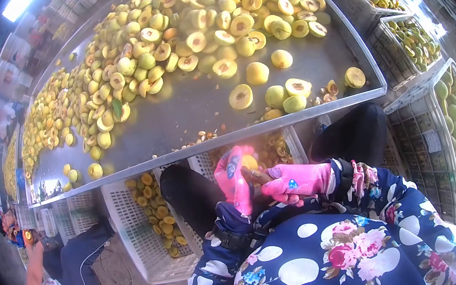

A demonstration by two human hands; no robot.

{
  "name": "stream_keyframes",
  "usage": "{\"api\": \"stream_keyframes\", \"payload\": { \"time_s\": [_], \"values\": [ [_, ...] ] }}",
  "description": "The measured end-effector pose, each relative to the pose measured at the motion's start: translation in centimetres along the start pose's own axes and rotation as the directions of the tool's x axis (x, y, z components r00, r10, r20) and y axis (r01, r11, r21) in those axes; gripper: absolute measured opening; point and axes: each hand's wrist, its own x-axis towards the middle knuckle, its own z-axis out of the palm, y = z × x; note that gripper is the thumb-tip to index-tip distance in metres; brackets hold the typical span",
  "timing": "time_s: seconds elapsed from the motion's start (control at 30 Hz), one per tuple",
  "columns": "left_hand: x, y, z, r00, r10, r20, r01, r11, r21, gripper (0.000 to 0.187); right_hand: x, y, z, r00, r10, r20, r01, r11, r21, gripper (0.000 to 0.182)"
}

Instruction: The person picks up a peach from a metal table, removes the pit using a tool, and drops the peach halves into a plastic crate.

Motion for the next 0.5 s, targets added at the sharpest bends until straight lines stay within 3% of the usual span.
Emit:
{"api": "stream_keyframes", "payload": {
  "time_s": [0.13, 0.23, 0.33, 0.43, 0.5],
  "values": [
    [1.1, -0.4, -1.6, 0.974, -0.152, 0.166, 0.129, 0.981, 0.142, 0.018, -0.1, 0.7, 0.2, 0.996, 0.017, -0.093, -0.018, 1.0, -0.008, 0.016],
    [1.1, -0.4, -2.2, 0.955, -0.242, 0.173, 0.195, 0.948, 0.251, 0.019, 0.0, 1.0, 0.1, 0.992, 0.059, -0.115, -0.067, 0.995, -0.067, 0.016],
    [1.1, -0.7, -2.4, 0.947, -0.275, 0.168, 0.241, 0.95, 0.198, 0.02, 0.1, 1.7, -0.4, 0.999, 0.032, 0.005, -0.032, 0.999, 0.038, 0.017],
    [0.8, -0.2, -2.0, 0.934, -0.326, 0.148, 0.264, 0.906, 0.331, 0.022, 0.4, 2.1, -0.3, 0.999, 0.042, 0.001, -0.042, 0.999, -0.016, 0.017],
    [1.1, -0.2, -2.4, 0.923, -0.323, 0.208, 0.204, 0.87, 0.448, 0.024, 0.0, 1.6, 0.2, 0.991, 0.086, -0.099, -0.1, 0.985, -0.141, 0.018]
  ]
}}
